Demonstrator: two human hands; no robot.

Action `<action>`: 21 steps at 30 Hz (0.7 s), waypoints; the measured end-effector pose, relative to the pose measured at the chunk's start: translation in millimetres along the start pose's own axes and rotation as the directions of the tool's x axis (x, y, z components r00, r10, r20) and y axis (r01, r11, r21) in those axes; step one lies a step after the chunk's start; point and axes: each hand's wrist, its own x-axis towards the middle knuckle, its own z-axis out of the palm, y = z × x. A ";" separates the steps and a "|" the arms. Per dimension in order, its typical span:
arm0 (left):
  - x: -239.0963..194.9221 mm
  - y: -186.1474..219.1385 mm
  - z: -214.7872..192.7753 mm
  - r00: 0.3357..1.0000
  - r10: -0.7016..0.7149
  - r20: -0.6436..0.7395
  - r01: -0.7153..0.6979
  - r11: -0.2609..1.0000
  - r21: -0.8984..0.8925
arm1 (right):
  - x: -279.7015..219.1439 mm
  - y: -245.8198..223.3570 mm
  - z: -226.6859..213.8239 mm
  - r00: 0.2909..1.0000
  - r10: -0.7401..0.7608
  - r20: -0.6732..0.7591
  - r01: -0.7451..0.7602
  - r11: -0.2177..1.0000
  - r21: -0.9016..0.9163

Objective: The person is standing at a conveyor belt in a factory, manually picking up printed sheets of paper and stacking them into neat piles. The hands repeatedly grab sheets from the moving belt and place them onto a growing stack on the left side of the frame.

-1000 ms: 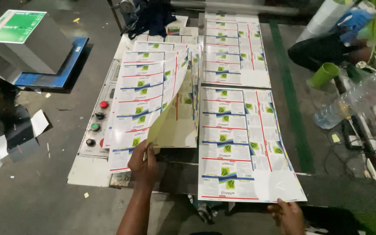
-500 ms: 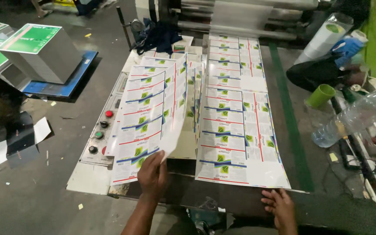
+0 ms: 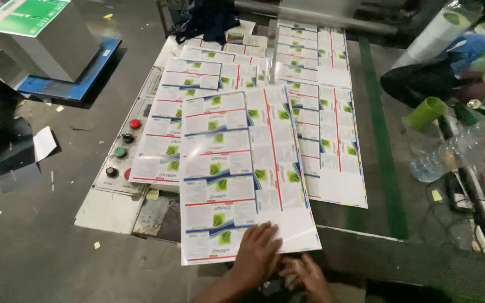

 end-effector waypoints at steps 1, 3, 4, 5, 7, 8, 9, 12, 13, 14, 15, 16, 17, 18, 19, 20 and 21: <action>-8.3 4.1 6.6 0.996 -0.020 0.082 0.020 1.000 -0.004 | -1.2 4.0 7.9 0.997 0.057 -0.045 -0.051 0.993 0.107; -14.1 6.1 9.7 0.990 -0.004 0.141 0.004 1.000 -0.006 | 8.5 25.5 -4.1 0.996 0.027 -0.088 -0.015 0.991 0.131; -16.4 6.6 10.8 0.980 0.014 0.201 -0.013 1.000 -0.005 | 14.5 35.3 -9.7 0.992 -0.003 -0.129 0.024 0.987 0.156; -11.9 9.0 1.1 0.980 0.010 0.199 -0.010 1.000 0.000 | 15.8 32.7 -15.4 0.992 -0.003 -0.123 0.022 0.987 0.156; -5.3 16.4 -18.8 0.950 0.073 0.303 -0.037 0.992 -0.124 | 13.9 31.2 -26.0 0.979 -0.016 -0.203 0.040 0.993 0.113; -3.6 12.1 -25.4 0.948 0.069 0.310 -0.032 0.992 -0.121 | 7.5 22.4 -24.1 0.980 -0.009 -0.200 0.034 0.992 0.119; 0.2 6.9 -31.2 0.952 0.079 0.295 -0.051 0.993 -0.104 | 1.5 13.3 -22.7 0.962 -0.037 -0.271 0.074 0.989 0.127; 9.9 -20.3 -41.4 0.970 0.050 0.238 -0.044 0.999 -0.029 | -29.2 -23.9 -12.8 0.899 -0.069 -0.432 0.151 0.976 0.159; 14.7 -32.5 -43.5 0.984 0.010 0.178 -0.016 0.999 0.036 | -38.6 -39.7 -8.6 0.856 -0.082 -0.510 0.195 0.965 0.173; 21.6 -45.8 -49.1 0.983 0.014 0.185 -0.020 0.999 0.034 | -36.3 -33.8 -24.3 0.854 -0.079 -0.514 0.196 0.964 0.178; 26.2 -57.7 -54.1 0.987 -0.002 0.163 -0.020 0.991 0.131 | -37.7 -25.6 -40.0 0.820 -0.128 -0.558 0.255 0.954 0.156; 30.9 -70.1 -58.6 0.990 -0.014 0.141 -0.018 0.974 0.227 | -39.1 -17.1 -55.6 0.781 -0.176 -0.599 0.311 0.942 0.129; 33.8 -82.3 -60.3 0.988 -0.020 0.153 -0.014 0.975 0.221 | -48.6 -20.3 -63.5 0.780 -0.162 -0.605 0.299 0.945 0.133; 36.7 -94.8 -62.0 0.989 -0.051 0.141 0.015 0.969 0.246 | -58.0 -23.8 -71.2 0.772 -0.200 -0.604 0.375 0.910 0.178; 44.7 -110.6 -63.7 0.990 -0.076 0.120 0.040 0.960 0.276 | -60.4 -31.5 -79.5 0.759 -0.248 -0.602 0.455 0.863 0.219; 51.3 -118.1 -68.9 0.989 -0.077 0.124 0.040 0.961 0.274 | -70.3 -43.4 -80.8 0.759 -0.244 -0.604 0.453 0.864 0.220; 56.0 -124.2 -73.9 0.987 -0.093 0.132 0.052 0.956 0.288 | -82.5 -53.5 -82.0 0.726 -0.245 -0.642 0.416 0.900 0.127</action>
